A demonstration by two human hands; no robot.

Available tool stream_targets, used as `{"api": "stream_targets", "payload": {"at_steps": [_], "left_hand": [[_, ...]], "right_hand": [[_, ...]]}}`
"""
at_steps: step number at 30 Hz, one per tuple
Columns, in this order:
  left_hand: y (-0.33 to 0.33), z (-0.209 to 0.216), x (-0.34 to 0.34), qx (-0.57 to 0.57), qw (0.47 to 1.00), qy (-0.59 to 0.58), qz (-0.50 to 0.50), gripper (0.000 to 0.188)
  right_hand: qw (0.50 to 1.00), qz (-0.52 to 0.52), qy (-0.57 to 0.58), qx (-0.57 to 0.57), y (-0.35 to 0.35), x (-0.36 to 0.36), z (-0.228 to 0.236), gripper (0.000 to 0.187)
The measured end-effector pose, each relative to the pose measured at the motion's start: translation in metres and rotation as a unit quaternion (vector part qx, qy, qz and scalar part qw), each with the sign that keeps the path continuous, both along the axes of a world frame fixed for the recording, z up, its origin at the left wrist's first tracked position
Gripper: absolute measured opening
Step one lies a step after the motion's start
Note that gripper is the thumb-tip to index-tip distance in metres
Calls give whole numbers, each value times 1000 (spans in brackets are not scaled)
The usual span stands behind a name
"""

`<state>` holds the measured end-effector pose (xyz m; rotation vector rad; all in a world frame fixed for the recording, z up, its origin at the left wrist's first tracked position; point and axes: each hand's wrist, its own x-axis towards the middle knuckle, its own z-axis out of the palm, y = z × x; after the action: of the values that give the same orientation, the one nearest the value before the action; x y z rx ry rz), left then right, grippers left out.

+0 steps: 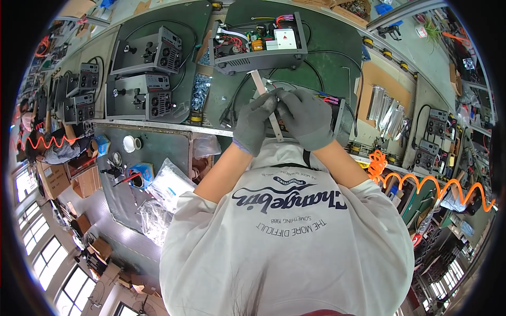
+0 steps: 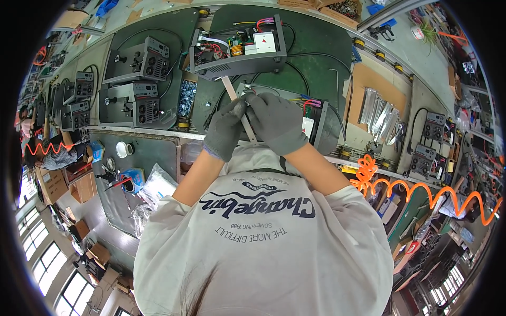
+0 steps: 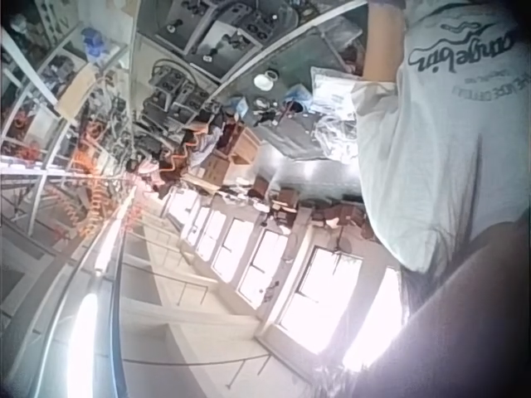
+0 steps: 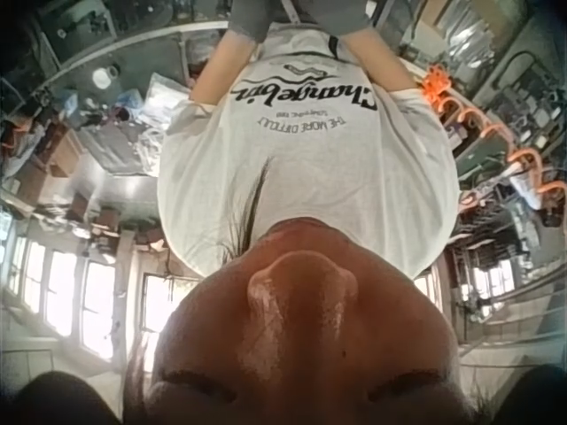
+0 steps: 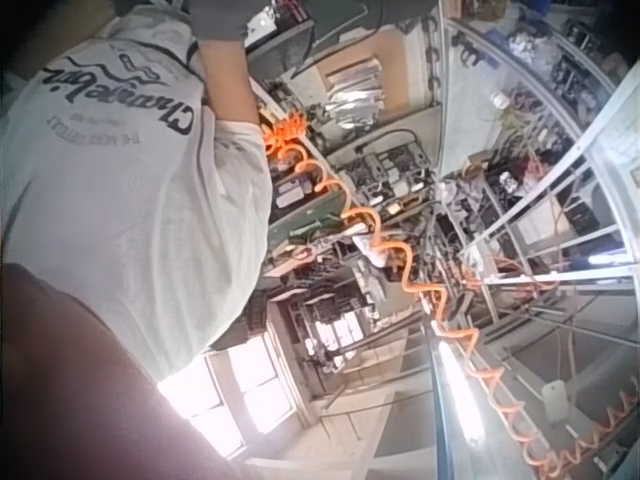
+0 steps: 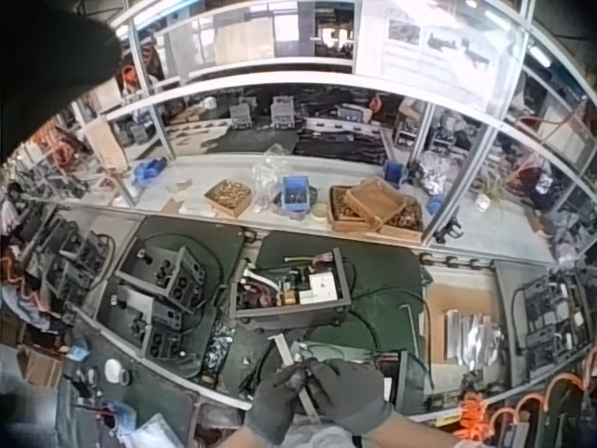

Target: Assembling electronic components and wiring into an inverter housing.

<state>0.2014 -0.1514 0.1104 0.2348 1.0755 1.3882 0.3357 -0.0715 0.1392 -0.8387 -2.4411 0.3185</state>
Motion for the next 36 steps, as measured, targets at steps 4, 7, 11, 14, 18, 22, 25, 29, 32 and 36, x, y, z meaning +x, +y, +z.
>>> {"api": "stream_targets", "payload": {"at_steps": [4, 7, 11, 14, 18, 22, 25, 29, 32, 36], "left_hand": [[-6, -6, -9, 33, 970, 240, -21, 37], [-11, -1, -6, 118, 783, 611, 10, 47], [-9, 4, 2, 170, 699, 693, 52, 55], [-16, -1, 6, 148, 697, 701, 29, 55], [-18, -10, 11, 132, 688, 714, 15, 52], [-18, -13, 22, 108, 661, 742, 10, 49], [-15, -24, 28, 104, 602, 791, 30, 45], [-23, -55, 26, 136, 573, 805, -73, 33], [-32, -49, 6, 308, 607, 723, -120, 32], [-48, -74, -22, 149, 679, 719, 12, 45]], "right_hand": [[983, -42, 82, -156, 8, 1, 5, 25], [951, -58, 167, -253, 10, -1, 5, 22], [926, -31, 230, -297, 0, -8, 7, 20], [902, -45, 277, -328, -2, -10, 5, 21], [861, -60, 333, -380, -9, -14, 1, 17], [779, -100, 401, -471, -24, -24, 0, 21], [763, -108, 455, -447, -28, -35, -5, 28], [708, -166, 462, -508, -6, -33, -7, 28], [630, -128, 498, -582, 17, -19, 11, 28], [799, -29, 236, -553, 22, -9, -17, 26]]}}
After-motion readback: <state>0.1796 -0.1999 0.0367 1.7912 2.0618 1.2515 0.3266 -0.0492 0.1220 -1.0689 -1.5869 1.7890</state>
